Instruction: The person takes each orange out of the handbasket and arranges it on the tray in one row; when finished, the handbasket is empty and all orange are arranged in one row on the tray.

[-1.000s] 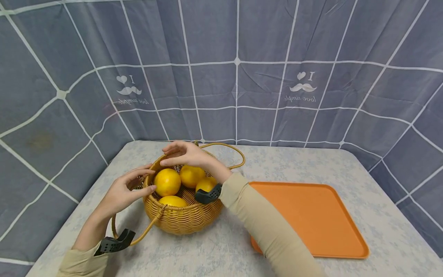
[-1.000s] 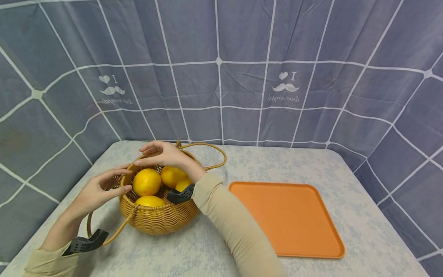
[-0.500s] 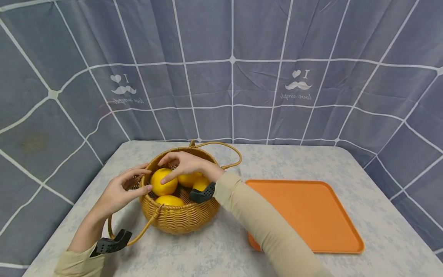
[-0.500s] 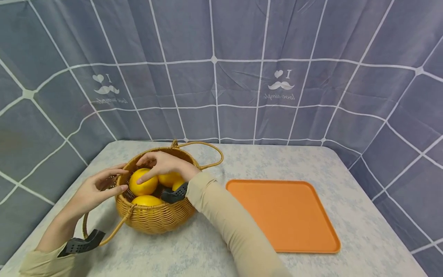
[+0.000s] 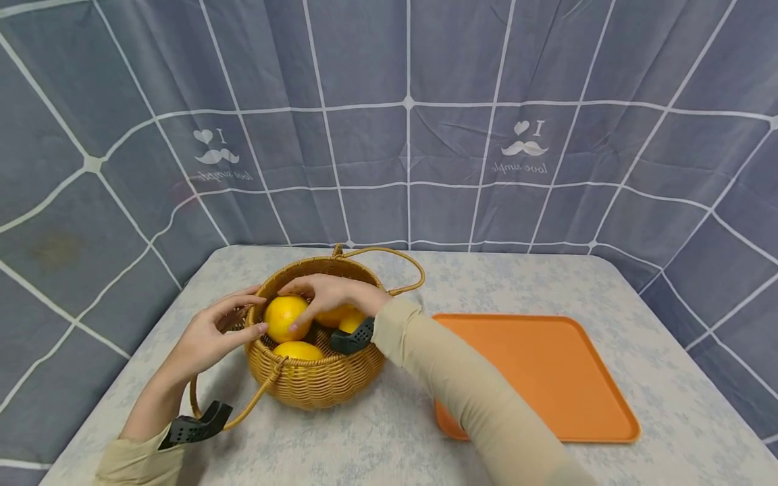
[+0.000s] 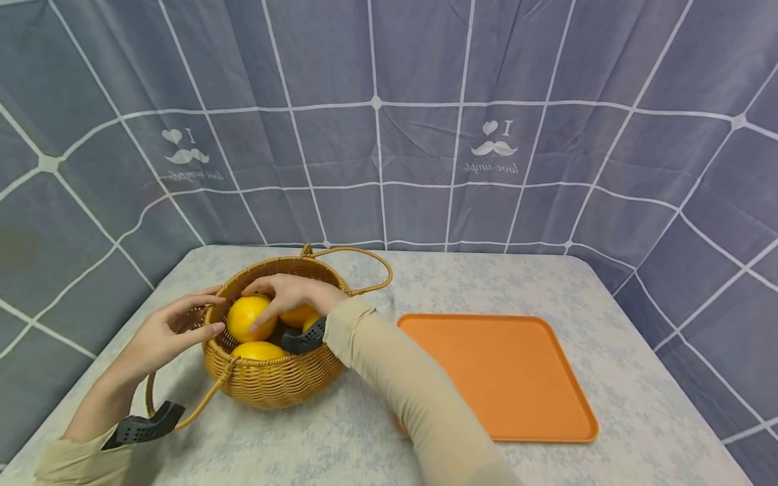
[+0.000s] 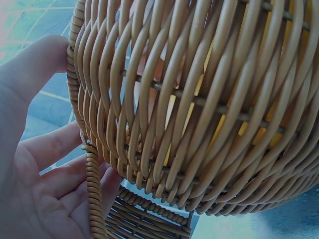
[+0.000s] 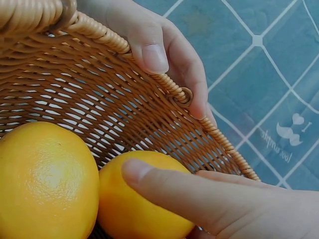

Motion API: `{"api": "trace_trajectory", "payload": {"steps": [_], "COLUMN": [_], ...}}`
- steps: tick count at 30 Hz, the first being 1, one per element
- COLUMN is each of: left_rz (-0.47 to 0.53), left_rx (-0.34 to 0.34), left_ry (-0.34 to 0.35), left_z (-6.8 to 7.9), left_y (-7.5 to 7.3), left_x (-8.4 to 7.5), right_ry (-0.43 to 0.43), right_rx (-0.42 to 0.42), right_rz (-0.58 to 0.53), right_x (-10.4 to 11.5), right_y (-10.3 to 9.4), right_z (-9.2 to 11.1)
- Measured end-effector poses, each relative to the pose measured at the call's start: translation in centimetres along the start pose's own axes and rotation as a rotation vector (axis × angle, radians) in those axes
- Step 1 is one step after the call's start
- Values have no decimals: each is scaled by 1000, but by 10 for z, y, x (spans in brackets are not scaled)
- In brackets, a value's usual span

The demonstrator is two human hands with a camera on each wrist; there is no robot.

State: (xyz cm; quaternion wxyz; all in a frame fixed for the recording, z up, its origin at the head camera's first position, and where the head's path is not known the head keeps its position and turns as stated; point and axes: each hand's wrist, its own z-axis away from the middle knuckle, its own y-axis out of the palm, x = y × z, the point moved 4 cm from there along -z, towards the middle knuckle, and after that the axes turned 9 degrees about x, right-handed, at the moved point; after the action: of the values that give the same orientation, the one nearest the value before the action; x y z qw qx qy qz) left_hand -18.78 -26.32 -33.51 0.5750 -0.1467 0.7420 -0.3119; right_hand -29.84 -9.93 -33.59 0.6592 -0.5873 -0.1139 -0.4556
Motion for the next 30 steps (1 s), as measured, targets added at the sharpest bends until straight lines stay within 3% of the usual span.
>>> {"api": "trace_trajectory", "payload": {"steps": [4,11,30], "left_rz": [2,9,3], "left_rx": [2,3,-1], "left_ry": [0,-5,-1], "left_z": [0,0,0], "left_y": [0,0,0], "left_x": [0,-1,-1], "right_ry": [-4,8,17], "right_rx": [10,-24,2], "right_rz": [4,117,154], "right_x": [0,1,1], "right_y": [1,0,1], "right_z": [0,-1,-4]}}
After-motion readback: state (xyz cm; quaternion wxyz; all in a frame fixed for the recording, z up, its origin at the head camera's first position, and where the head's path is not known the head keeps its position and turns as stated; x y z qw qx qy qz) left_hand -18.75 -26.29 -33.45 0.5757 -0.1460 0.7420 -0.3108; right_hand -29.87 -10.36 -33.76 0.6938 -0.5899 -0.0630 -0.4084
